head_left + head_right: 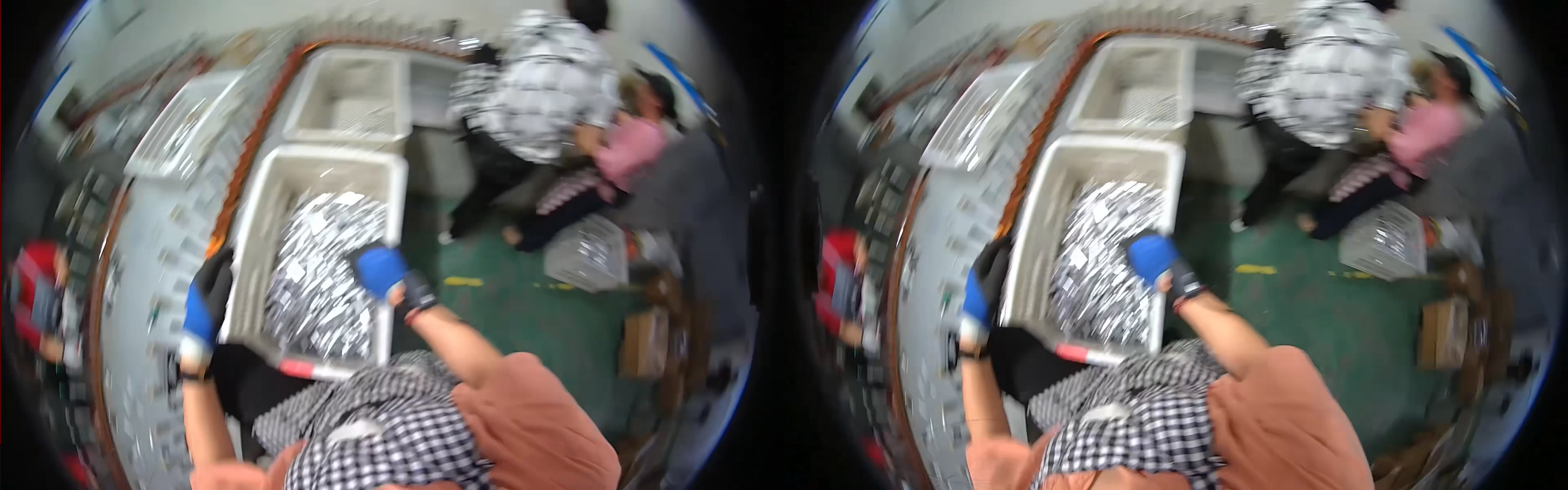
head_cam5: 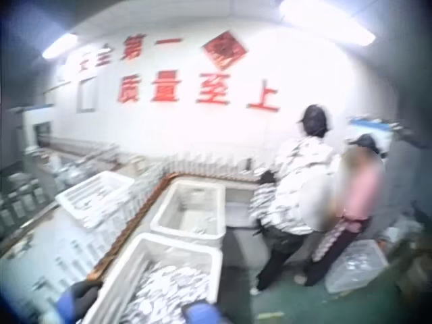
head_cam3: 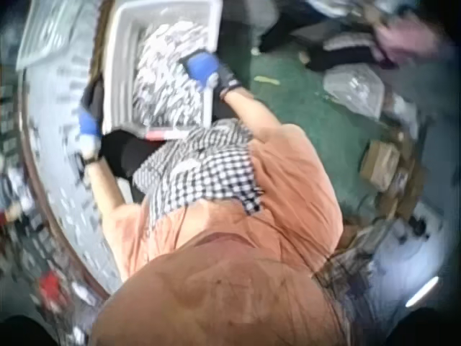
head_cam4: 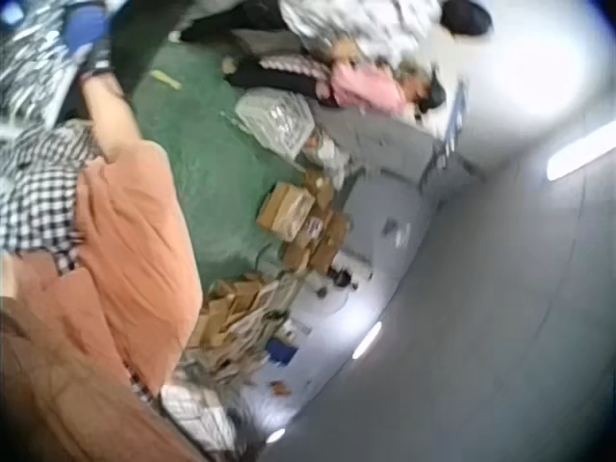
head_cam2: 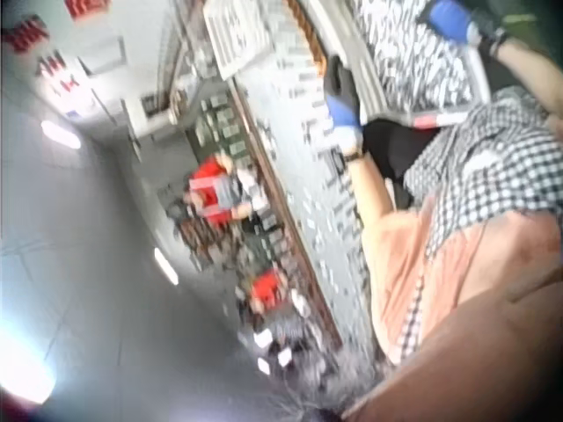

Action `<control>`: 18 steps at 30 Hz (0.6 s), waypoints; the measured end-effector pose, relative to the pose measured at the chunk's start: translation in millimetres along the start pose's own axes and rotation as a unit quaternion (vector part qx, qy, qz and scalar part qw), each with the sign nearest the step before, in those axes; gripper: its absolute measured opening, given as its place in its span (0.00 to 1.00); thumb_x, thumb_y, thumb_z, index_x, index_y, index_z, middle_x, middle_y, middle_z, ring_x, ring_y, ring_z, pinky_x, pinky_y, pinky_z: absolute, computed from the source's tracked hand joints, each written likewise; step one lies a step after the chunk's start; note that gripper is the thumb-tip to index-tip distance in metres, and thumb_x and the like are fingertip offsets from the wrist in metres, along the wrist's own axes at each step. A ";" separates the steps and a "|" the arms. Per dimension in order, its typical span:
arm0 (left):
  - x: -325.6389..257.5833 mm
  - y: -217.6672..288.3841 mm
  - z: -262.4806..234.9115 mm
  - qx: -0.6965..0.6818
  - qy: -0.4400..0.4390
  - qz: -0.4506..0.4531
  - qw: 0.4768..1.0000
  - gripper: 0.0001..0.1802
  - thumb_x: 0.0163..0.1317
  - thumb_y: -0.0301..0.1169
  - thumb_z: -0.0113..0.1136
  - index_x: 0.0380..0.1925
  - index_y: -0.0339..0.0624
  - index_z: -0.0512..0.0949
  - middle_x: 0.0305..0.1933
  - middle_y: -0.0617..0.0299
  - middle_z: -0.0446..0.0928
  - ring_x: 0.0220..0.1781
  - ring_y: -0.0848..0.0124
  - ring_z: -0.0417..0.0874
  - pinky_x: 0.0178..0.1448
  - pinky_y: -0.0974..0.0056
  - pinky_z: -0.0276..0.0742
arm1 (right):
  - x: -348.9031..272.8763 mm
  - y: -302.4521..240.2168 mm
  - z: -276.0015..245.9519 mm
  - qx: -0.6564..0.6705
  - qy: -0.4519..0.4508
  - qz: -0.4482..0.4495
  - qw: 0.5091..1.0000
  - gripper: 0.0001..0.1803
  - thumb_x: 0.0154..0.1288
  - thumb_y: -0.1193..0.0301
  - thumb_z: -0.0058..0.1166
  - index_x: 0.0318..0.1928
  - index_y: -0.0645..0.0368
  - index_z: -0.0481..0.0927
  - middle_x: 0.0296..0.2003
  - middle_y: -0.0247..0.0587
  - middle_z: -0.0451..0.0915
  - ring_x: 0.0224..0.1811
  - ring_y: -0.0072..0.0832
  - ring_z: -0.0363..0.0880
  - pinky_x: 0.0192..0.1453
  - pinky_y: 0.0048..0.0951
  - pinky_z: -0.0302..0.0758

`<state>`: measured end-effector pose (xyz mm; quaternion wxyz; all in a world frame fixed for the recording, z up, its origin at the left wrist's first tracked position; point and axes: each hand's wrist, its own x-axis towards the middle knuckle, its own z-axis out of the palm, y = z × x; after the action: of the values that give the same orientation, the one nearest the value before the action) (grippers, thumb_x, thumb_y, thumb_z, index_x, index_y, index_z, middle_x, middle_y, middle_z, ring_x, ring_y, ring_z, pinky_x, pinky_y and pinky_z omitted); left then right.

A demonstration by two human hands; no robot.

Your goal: Sorting and placing small metal components into holders on a production line.

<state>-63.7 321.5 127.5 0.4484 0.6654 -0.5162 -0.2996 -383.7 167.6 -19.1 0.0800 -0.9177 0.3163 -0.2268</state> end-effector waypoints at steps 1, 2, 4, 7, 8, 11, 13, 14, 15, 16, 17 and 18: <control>2.8 -17.1 -6.2 -0.020 0.001 0.000 1.000 0.23 0.79 0.35 0.57 0.67 0.33 0.78 0.65 0.50 0.83 0.68 0.64 0.80 0.74 0.59 0.72 | -1.1 5.3 2.9 -0.030 -0.019 0.003 0.999 0.08 0.66 0.71 0.53 0.38 0.54 0.86 0.36 0.49 0.86 0.37 0.46 0.86 0.42 0.46 0.82; 0.9 -7.3 -10.7 0.009 0.011 0.009 1.000 0.22 0.80 0.36 0.58 0.66 0.33 0.79 0.64 0.52 0.84 0.66 0.66 0.81 0.73 0.59 0.73 | -3.6 7.5 -5.8 -0.042 -0.088 0.017 0.995 0.09 0.65 0.71 0.54 0.41 0.53 0.88 0.36 0.49 0.87 0.38 0.48 0.85 0.44 0.47 0.82; 6.2 -14.7 -21.3 -0.051 0.053 0.041 0.996 0.20 0.80 0.36 0.58 0.63 0.34 0.81 0.60 0.56 0.86 0.63 0.69 0.82 0.71 0.62 0.74 | 12.9 -3.6 -32.9 0.047 -0.029 -0.008 0.998 0.12 0.64 0.71 0.60 0.46 0.56 0.90 0.38 0.52 0.88 0.40 0.52 0.86 0.46 0.49 0.82; 16.8 -16.6 -54.9 -0.160 0.184 0.071 0.967 0.25 0.83 0.40 0.52 0.67 0.30 0.77 0.64 0.50 0.83 0.66 0.61 0.83 0.73 0.58 0.75 | 19.6 -9.6 -38.5 0.081 -0.027 0.010 0.996 0.13 0.64 0.72 0.61 0.47 0.56 0.91 0.38 0.53 0.89 0.39 0.49 0.89 0.48 0.45 0.84; 22.0 -26.0 -72.1 -0.230 0.229 0.078 0.943 0.26 0.83 0.40 0.50 0.70 0.31 0.74 0.64 0.48 0.83 0.67 0.59 0.83 0.73 0.56 0.77 | 23.4 -12.3 -36.1 0.083 -0.027 0.011 0.996 0.12 0.65 0.72 0.61 0.47 0.56 0.91 0.38 0.53 0.89 0.38 0.50 0.88 0.48 0.45 0.84; 39.0 -36.6 -108.7 -0.281 0.335 0.107 0.893 0.24 0.83 0.40 0.50 0.69 0.34 0.74 0.63 0.47 0.83 0.66 0.58 0.84 0.72 0.54 0.78 | 29.8 -18.5 -35.7 0.078 -0.033 0.014 0.996 0.11 0.67 0.72 0.61 0.48 0.55 0.90 0.37 0.54 0.89 0.37 0.51 0.88 0.46 0.46 0.83; 56.9 -48.7 -124.8 -0.287 0.367 0.100 0.879 0.22 0.81 0.39 0.51 0.65 0.37 0.77 0.60 0.49 0.85 0.63 0.59 0.85 0.69 0.57 0.79 | 29.2 -19.0 -32.1 0.093 -0.020 0.007 0.995 0.11 0.67 0.73 0.61 0.48 0.56 0.90 0.37 0.54 0.89 0.37 0.51 0.88 0.45 0.47 0.82; 66.2 -55.4 -133.9 -0.298 0.394 0.097 0.864 0.19 0.80 0.38 0.52 0.61 0.39 0.81 0.57 0.50 0.86 0.60 0.61 0.87 0.66 0.59 0.81 | 31.0 -22.4 -35.7 0.091 -0.021 0.008 0.996 0.11 0.67 0.73 0.61 0.48 0.57 0.90 0.37 0.54 0.89 0.38 0.51 0.88 0.45 0.46 0.82; 76.1 -60.8 -143.1 -0.296 0.392 0.089 0.866 0.21 0.79 0.42 0.53 0.60 0.41 0.81 0.56 0.52 0.87 0.60 0.61 0.87 0.66 0.58 0.80 | 32.4 -24.8 -38.0 0.088 -0.022 0.009 0.996 0.11 0.67 0.73 0.61 0.48 0.57 0.90 0.37 0.54 0.89 0.38 0.51 0.88 0.45 0.46 0.83; 89.7 -65.3 -146.0 -0.296 0.380 0.077 0.873 0.22 0.78 0.44 0.53 0.60 0.41 0.82 0.57 0.52 0.87 0.59 0.61 0.87 0.66 0.57 0.80 | 30.9 -22.6 -37.9 0.069 -0.041 0.022 0.997 0.12 0.66 0.74 0.61 0.49 0.57 0.90 0.38 0.55 0.89 0.39 0.51 0.88 0.47 0.45 0.83; 100.3 -64.7 -146.1 -0.295 0.370 0.066 0.879 0.23 0.77 0.46 0.54 0.60 0.42 0.82 0.57 0.52 0.87 0.59 0.61 0.87 0.65 0.57 0.79 | 30.0 -23.2 -38.4 0.069 -0.041 0.022 0.997 0.12 0.66 0.74 0.61 0.49 0.57 0.90 0.38 0.55 0.89 0.39 0.51 0.88 0.47 0.45 0.83; 111.0 -63.8 -144.8 -0.270 0.365 0.043 0.890 0.26 0.76 0.50 0.52 0.59 0.42 0.83 0.57 0.51 0.87 0.58 0.59 0.87 0.65 0.56 0.78 | 29.1 -23.8 -39.2 0.076 -0.037 0.030 0.996 0.12 0.66 0.74 0.61 0.49 0.57 0.90 0.38 0.55 0.89 0.40 0.51 0.88 0.47 0.45 0.83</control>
<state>119.6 261.3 137.4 0.7800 0.5585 -0.2429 -0.1437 -368.7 168.2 33.2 0.1678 -0.9067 0.3225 -0.2138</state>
